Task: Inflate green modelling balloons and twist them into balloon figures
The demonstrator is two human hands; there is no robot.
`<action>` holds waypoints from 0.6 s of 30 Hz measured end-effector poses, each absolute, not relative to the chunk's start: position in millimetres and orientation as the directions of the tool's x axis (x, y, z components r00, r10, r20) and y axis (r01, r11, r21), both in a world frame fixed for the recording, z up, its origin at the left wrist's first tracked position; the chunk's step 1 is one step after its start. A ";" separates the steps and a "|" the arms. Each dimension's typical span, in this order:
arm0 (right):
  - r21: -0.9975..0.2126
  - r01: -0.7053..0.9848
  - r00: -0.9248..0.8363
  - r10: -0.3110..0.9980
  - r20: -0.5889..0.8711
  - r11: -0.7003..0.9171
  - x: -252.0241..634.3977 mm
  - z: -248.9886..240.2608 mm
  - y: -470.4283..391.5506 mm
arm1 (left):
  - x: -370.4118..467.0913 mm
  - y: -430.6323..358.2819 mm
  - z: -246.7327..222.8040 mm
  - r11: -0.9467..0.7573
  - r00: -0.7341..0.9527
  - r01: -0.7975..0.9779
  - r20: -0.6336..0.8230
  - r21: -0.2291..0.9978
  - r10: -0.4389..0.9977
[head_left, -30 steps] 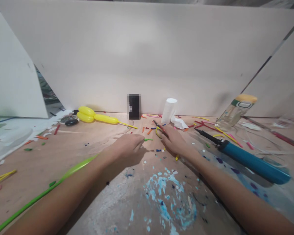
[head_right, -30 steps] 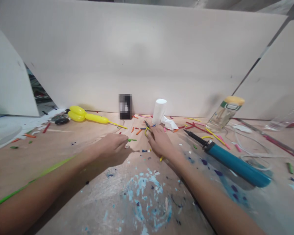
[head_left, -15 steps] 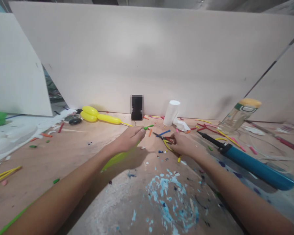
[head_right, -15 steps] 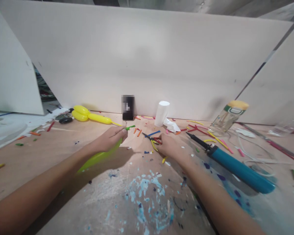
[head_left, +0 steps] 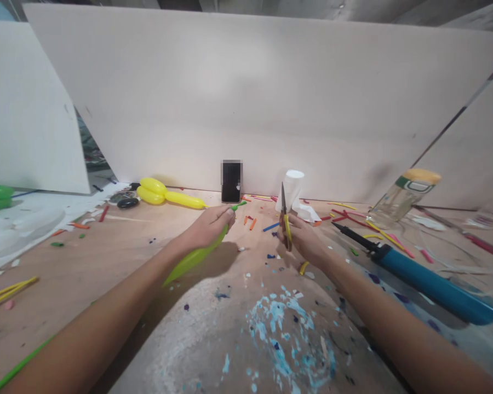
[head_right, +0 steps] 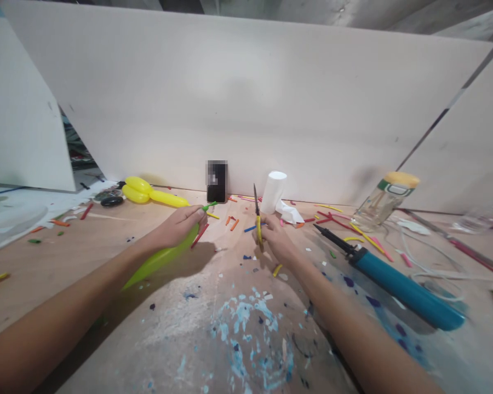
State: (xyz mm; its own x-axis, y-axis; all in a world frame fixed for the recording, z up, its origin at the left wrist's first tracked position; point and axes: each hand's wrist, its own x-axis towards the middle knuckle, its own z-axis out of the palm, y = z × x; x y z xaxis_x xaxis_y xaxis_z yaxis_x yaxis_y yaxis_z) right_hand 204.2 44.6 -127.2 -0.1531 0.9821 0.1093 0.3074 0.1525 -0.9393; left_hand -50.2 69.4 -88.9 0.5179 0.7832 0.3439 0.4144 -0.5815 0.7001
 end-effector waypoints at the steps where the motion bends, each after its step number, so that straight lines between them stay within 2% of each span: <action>1: -0.970 0.193 -0.201 0.973 0.111 0.150 198.7 -123.1 40.6 | -51.6 70.5 -89.0 -0.578 0.506 0.422 0.348 0.699 0.789; 3: -0.983 0.123 -0.294 0.951 0.095 0.136 188.4 -114.9 31.8 | -54.2 71.6 -88.3 -0.568 0.491 0.431 0.346 0.701 0.799; 7: -0.957 0.253 -0.404 0.914 0.031 0.144 175.3 -108.7 19.6 | -56.6 68.5 -84.6 -0.554 0.461 0.444 0.351 0.704 0.815; 9: -0.969 0.227 -0.401 0.916 0.002 0.101 173.4 -113.9 19.7 | -56.7 66.5 -83.4 -0.538 0.437 0.445 0.351 0.715 0.828; 14: -0.999 0.042 -0.407 0.913 -0.032 -0.016 176.7 -135.4 28.8 | -57.3 67.5 -84.9 -0.513 0.420 0.446 0.335 0.734 0.844; 16: -0.999 0.049 -0.406 0.914 -0.024 -0.004 177.2 -139.9 28.7 | -57.8 69.1 -86.0 -0.517 0.420 0.450 0.338 0.728 0.842; 18: -0.983 0.162 -0.334 0.942 0.030 0.089 175.1 -140.6 24.7 | -57.8 69.8 -86.8 -0.522 0.428 0.447 0.339 0.726 0.838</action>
